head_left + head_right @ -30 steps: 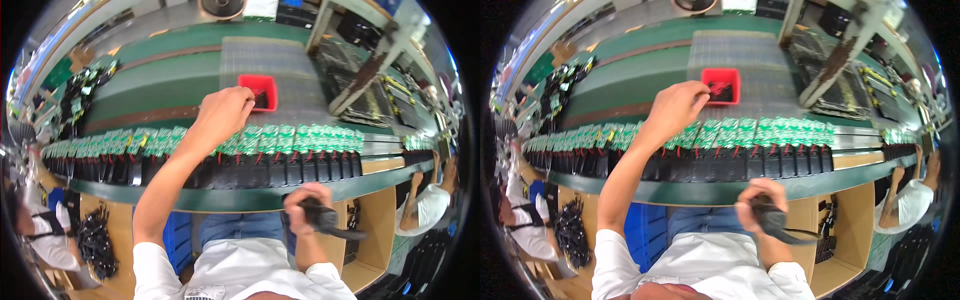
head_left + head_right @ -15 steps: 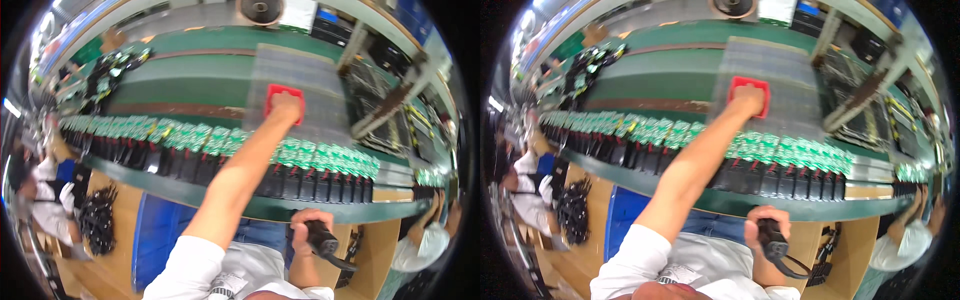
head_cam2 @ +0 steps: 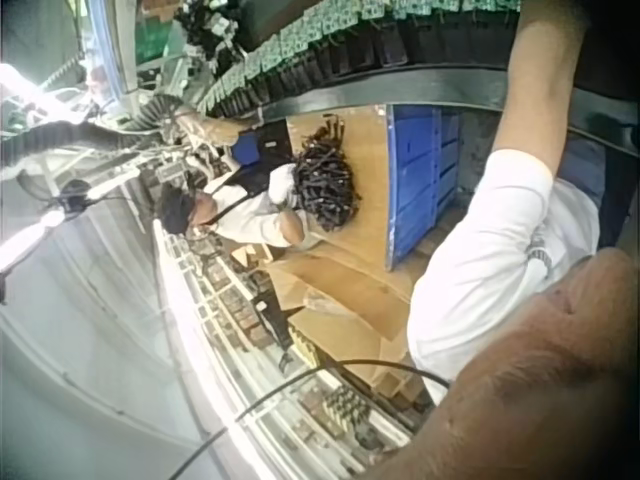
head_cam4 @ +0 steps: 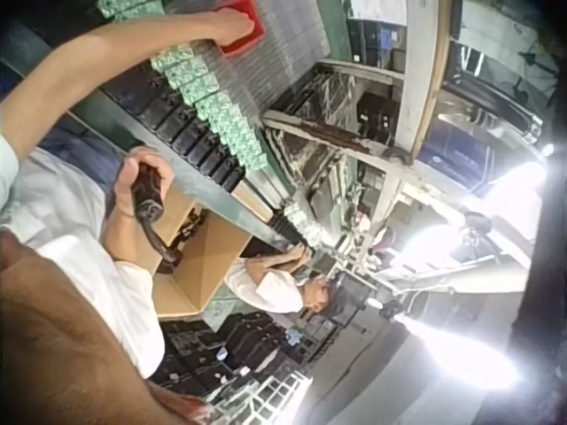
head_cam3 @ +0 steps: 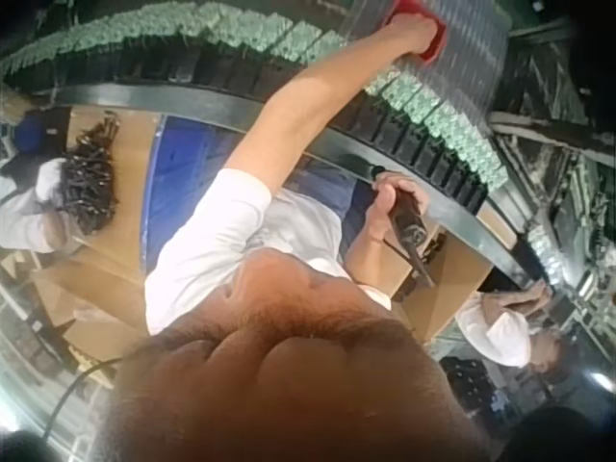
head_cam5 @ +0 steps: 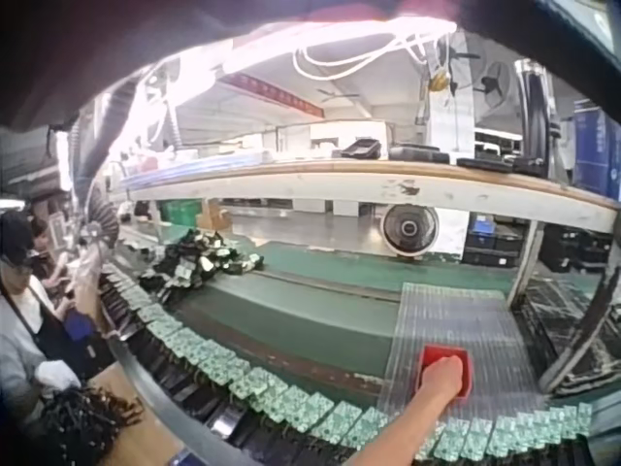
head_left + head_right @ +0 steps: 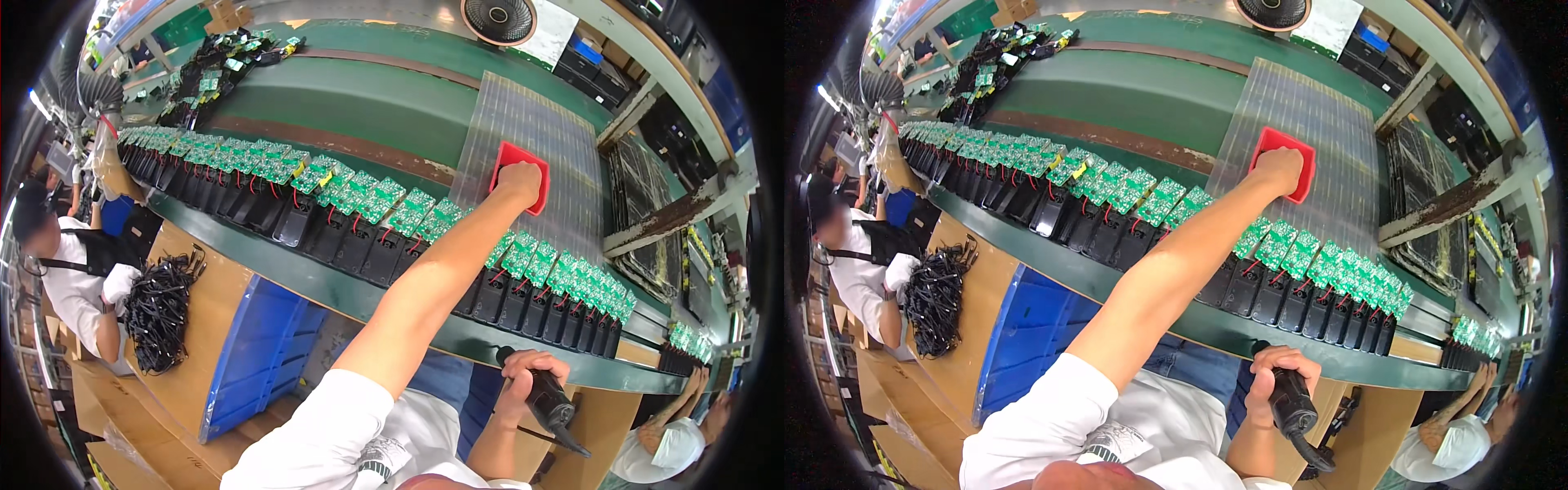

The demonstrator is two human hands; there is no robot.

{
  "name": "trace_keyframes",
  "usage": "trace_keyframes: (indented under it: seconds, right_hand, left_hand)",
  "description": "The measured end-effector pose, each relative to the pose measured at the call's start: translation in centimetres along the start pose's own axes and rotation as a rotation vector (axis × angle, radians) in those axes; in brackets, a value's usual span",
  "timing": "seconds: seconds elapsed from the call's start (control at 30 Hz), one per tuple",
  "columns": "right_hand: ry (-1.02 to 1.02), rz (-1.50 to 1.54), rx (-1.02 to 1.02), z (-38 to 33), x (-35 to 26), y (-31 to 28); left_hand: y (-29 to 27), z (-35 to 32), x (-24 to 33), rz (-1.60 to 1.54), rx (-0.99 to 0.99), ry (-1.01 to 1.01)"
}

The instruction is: Using an electric screwdriver to fasten components onto a series of circuit boards on an assembly line.

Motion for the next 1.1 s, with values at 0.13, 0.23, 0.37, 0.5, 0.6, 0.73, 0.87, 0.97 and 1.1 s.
trace_keyframes:
  seconds: [0.13,0.23,0.37,0.5,0.6,0.73,0.87,0.97,1.1]
  right_hand:
    - [0.005,-0.026,0.0,-0.1,-0.1,0.1]
    - [0.011,-0.034,-0.001,0.0,-0.3,0.3]
    - [0.016,-0.04,0.008,0.2,-0.4,0.2]
    - [0.014,-0.04,0.013,0.3,-0.2,0.2]
    - [-0.011,-0.029,-0.01,0.5,0.0,0.4]
    - [-0.055,0.002,-0.051,1.4,-0.3,1.6]
    - [-0.132,0.002,-0.069,1.0,0.4,1.3]
    - [-0.204,-0.013,-0.083,0.9,0.9,0.9]
    - [-0.089,-0.628,-0.111,2.3,1.7,1.7]
  left_hand:
    - [0.7,0.6,-0.6,-0.082,0.035,0.0]
    - [0.9,1.5,-1.1,-0.211,0.158,-0.01]
    - [1.4,2.6,-1.7,-0.598,0.117,-0.109]
    - [2.5,3.2,-2.0,-1.27,-0.066,-0.307]
    - [3.1,3.2,-2.1,-1.768,-0.211,-0.456]
    - [2.2,2.5,-1.9,-1.782,-0.205,-0.416]
    - [1.0,1.1,-0.6,-1.76,-0.274,-0.315]
    - [0.1,0.8,-1.2,-1.803,-0.281,-0.224]
    - [-2.1,-0.6,-3.7,-1.869,-0.27,-0.124]
Point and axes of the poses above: each hand's wrist, its own z-axis towards the middle knuckle, its own y-axis out of the palm, x = y × z, the point moved 4 cm from there along z, towards the middle knuckle, and after that the axes turned 2 degrees about -y, right-handed, at the moved point
